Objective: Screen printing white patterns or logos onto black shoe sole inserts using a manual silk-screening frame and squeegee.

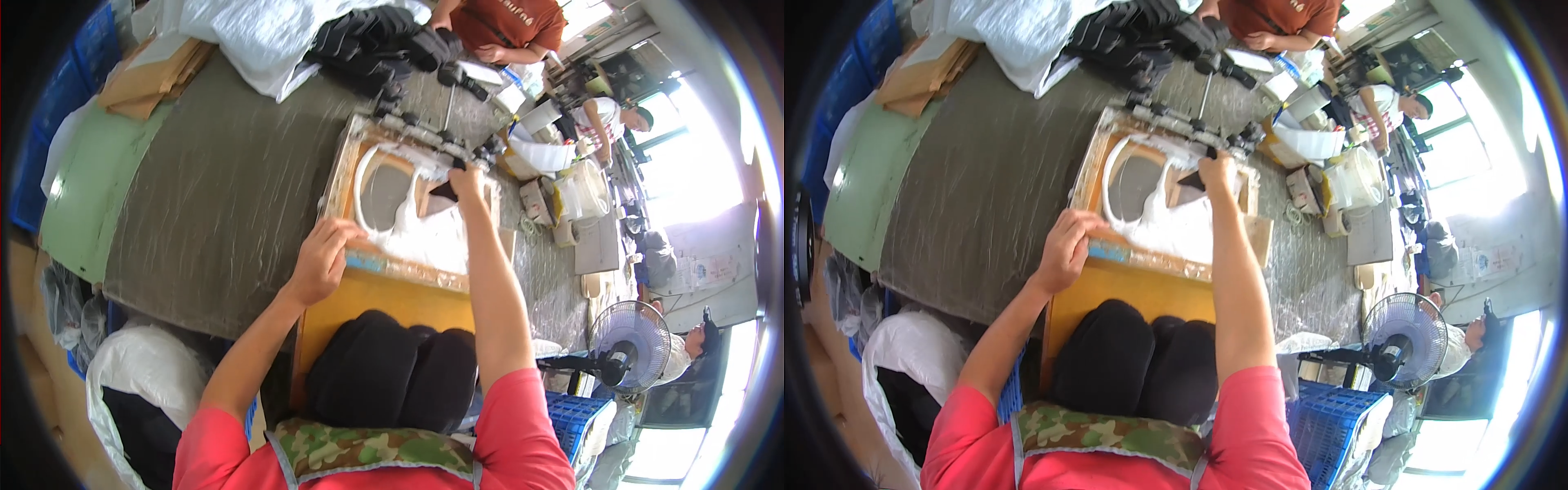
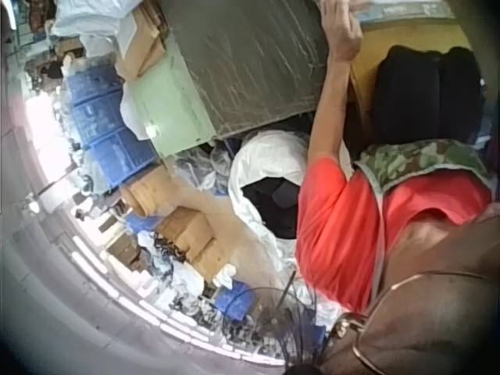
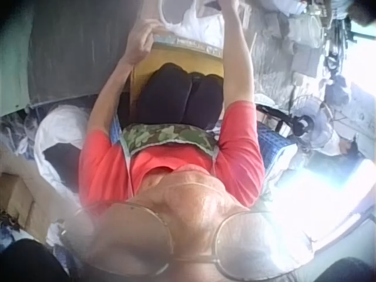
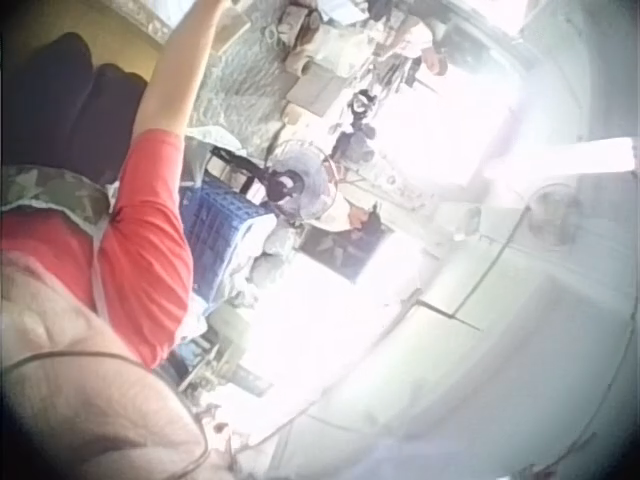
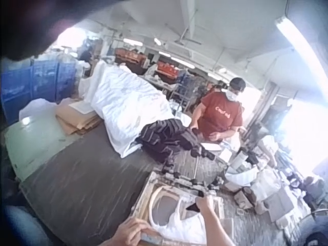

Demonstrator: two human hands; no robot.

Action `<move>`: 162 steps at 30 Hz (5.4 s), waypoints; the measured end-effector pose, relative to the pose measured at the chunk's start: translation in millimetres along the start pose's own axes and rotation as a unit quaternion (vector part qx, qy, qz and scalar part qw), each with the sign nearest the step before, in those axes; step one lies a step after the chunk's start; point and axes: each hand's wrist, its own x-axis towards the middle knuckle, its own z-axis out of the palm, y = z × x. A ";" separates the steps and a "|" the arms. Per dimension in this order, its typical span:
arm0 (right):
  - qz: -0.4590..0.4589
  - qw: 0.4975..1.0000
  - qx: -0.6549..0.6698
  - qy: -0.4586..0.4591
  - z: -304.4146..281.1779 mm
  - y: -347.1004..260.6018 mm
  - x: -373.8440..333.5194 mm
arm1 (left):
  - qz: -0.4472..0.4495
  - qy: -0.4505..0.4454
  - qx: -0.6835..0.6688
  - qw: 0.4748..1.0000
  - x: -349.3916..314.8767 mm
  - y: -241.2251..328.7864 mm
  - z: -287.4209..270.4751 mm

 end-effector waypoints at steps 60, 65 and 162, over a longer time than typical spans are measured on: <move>-0.097 0.993 0.023 -0.060 -35.9 -4.2 -19.1 | -0.014 -0.017 0.002 1.000 1.1 2.7 4.7; -0.149 0.987 -0.004 -0.066 -21.6 -37.0 -33.2 | -0.023 -0.018 0.009 1.000 -4.5 -2.1 -0.4; 0.323 0.927 0.130 0.137 164.9 694.7 -386.0 | -0.308 -0.255 0.194 0.896 5.9 26.1 -3.4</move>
